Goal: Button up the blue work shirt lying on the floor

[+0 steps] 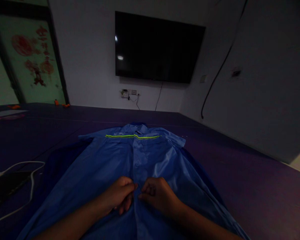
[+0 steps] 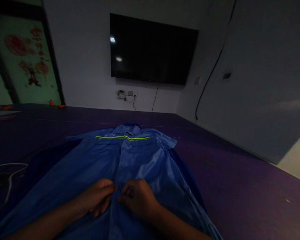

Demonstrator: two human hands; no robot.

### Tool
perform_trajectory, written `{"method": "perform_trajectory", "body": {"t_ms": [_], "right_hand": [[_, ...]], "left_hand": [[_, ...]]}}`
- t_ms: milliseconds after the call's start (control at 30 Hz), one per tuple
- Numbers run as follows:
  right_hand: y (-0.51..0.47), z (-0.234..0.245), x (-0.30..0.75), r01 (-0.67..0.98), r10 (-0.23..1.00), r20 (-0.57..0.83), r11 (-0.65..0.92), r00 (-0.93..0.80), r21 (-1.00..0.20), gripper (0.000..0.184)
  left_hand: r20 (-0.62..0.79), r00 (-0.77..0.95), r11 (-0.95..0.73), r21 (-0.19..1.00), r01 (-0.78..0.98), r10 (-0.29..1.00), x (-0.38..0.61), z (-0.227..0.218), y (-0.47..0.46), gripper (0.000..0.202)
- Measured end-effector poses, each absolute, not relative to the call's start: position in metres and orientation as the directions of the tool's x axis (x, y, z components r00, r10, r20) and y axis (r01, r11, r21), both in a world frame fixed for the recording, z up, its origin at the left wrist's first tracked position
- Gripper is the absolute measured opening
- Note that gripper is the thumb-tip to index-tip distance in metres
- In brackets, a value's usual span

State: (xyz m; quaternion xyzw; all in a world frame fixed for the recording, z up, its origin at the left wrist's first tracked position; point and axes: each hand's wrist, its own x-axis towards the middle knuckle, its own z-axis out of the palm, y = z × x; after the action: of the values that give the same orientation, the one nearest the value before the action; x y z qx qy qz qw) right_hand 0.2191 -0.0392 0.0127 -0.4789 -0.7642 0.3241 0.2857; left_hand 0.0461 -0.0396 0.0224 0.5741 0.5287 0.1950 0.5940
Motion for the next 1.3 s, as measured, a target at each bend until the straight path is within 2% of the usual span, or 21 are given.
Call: {"method": "perform_trajectory", "body": {"t_ms": [300, 700, 933, 1133, 1300], "right_hand": [[-0.039, 0.012, 0.218, 0.547, 0.918, 0.092, 0.308, -0.387, -0.779, 0.012], [-0.041, 0.014, 0.217, 0.528, 0.907, 0.191, 0.379, -0.376, -0.76, 0.014], [-0.042, 0.014, 0.218, 0.534, 0.887, 0.203, 0.418, -0.415, -0.735, 0.013], [-0.042, 0.014, 0.218, 0.546, 0.894, 0.202, 0.409, -0.399, -0.731, 0.014], [-0.044, 0.014, 0.217, 0.528, 0.893, 0.216, 0.414, -0.395, -0.742, 0.012]], "left_hand": [[-0.368, 0.363, 0.231, 0.901, 0.368, 0.856, 0.048, 0.02, -0.039, 0.032], [-0.303, 0.366, 0.13, 0.895, 0.427, 0.88, 0.048, 0.016, -0.037, 0.035], [-0.307, 0.371, 0.129, 0.891, 0.434, 0.876, 0.049, 0.016, -0.037, 0.031], [-0.278, 0.373, 0.085, 0.885, 0.457, 0.885, 0.048, 0.02, -0.041, 0.037], [-0.277, 0.364, 0.068, 0.868, 0.493, 0.889, 0.049, 0.025, -0.044, 0.027]]}}
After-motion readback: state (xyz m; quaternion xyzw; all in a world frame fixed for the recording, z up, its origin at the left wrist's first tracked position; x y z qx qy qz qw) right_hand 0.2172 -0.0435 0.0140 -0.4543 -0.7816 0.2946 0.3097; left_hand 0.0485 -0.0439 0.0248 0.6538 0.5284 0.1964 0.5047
